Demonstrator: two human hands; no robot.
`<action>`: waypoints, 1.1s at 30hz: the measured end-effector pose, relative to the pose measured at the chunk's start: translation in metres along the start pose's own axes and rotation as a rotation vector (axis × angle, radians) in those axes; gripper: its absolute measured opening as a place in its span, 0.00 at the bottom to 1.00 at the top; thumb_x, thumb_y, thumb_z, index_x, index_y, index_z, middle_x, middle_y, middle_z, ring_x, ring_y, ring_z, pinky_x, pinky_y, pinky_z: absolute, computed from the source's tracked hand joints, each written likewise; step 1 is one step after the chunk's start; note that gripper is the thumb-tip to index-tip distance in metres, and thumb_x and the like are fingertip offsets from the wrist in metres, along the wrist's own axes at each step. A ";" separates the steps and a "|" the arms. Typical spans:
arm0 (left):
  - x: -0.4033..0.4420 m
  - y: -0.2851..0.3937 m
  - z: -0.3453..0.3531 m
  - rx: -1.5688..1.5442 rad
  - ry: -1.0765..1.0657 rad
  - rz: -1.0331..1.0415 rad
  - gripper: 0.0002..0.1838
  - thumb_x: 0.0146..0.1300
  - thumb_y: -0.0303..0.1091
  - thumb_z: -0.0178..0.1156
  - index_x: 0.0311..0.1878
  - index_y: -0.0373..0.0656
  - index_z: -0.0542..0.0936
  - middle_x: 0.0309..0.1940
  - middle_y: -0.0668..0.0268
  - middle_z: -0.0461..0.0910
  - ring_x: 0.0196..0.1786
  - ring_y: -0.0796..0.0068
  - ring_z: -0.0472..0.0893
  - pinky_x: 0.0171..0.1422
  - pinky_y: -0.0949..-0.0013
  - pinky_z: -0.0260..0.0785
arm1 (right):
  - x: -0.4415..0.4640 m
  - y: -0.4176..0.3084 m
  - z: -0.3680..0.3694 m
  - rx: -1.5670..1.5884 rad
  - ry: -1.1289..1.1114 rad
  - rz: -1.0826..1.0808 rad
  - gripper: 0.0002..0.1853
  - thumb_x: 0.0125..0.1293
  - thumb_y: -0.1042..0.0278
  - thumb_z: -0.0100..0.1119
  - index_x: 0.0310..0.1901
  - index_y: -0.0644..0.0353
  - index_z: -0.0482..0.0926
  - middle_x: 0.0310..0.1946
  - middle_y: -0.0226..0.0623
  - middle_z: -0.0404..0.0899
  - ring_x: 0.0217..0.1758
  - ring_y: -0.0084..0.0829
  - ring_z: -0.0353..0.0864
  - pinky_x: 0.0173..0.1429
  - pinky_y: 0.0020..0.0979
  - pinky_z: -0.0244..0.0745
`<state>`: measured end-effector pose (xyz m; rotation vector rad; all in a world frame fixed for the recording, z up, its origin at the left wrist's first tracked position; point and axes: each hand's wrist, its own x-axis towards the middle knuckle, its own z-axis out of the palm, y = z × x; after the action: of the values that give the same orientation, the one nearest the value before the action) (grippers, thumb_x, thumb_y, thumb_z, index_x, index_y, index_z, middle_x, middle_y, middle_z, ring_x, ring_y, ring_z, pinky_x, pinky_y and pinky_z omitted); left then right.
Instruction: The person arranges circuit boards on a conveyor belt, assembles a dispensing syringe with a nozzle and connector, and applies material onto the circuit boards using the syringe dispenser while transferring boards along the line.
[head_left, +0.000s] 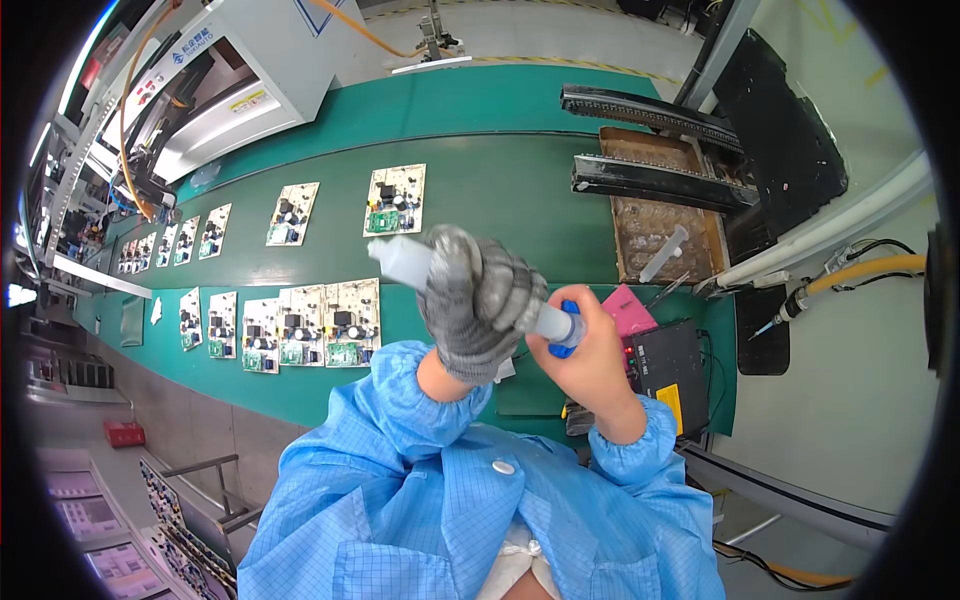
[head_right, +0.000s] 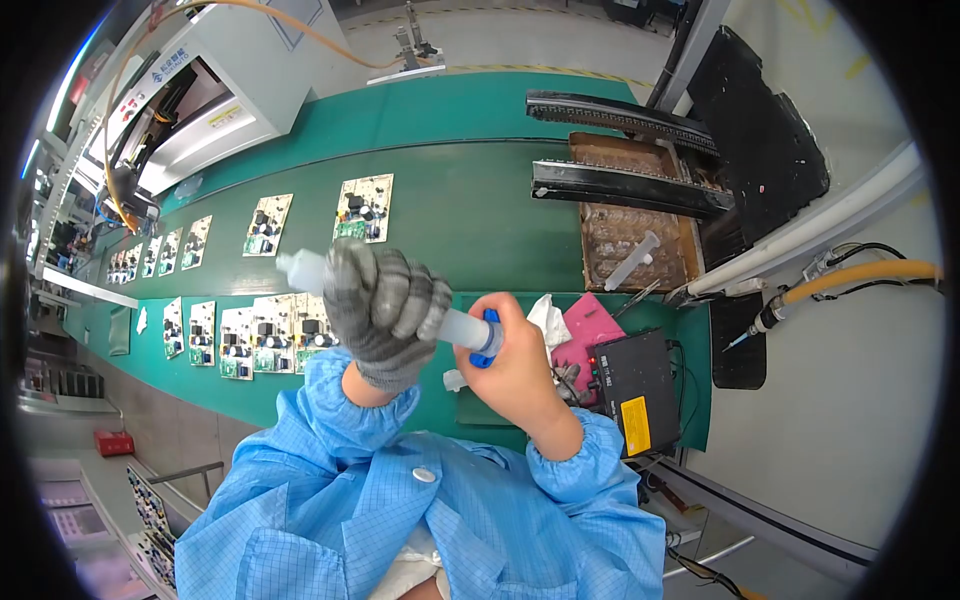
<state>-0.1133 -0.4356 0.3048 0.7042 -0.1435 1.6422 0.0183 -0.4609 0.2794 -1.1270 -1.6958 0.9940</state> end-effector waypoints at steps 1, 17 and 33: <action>0.001 0.000 -0.002 -0.007 -0.069 -0.027 0.14 0.70 0.40 0.46 0.27 0.48 0.67 0.07 0.73 0.57 0.08 0.80 0.57 0.16 0.70 0.61 | 0.000 -0.002 -0.004 0.003 -0.039 -0.005 0.17 0.48 0.76 0.65 0.39 0.61 0.68 0.28 0.36 0.76 0.31 0.29 0.79 0.35 0.28 0.73; -0.003 0.001 -0.021 0.058 -0.093 -0.033 0.10 0.64 0.34 0.53 0.27 0.47 0.66 0.08 0.73 0.59 0.10 0.78 0.59 0.21 0.67 0.63 | 0.003 0.032 0.021 -0.189 0.305 -0.285 0.21 0.47 0.73 0.68 0.43 0.62 0.69 0.32 0.39 0.78 0.29 0.38 0.81 0.33 0.31 0.75; -0.013 0.028 -0.006 0.137 -0.173 -0.236 0.15 0.50 0.32 0.67 0.32 0.39 0.69 0.20 0.57 0.72 0.25 0.63 0.74 0.28 0.64 0.69 | -0.002 0.011 0.004 0.261 -0.184 -0.059 0.16 0.43 0.76 0.64 0.37 0.63 0.72 0.27 0.35 0.75 0.30 0.23 0.76 0.35 0.25 0.70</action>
<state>-0.1415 -0.4495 0.3014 0.9322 -0.0690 1.3736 0.0184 -0.4604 0.2679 -0.8320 -1.6727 1.2722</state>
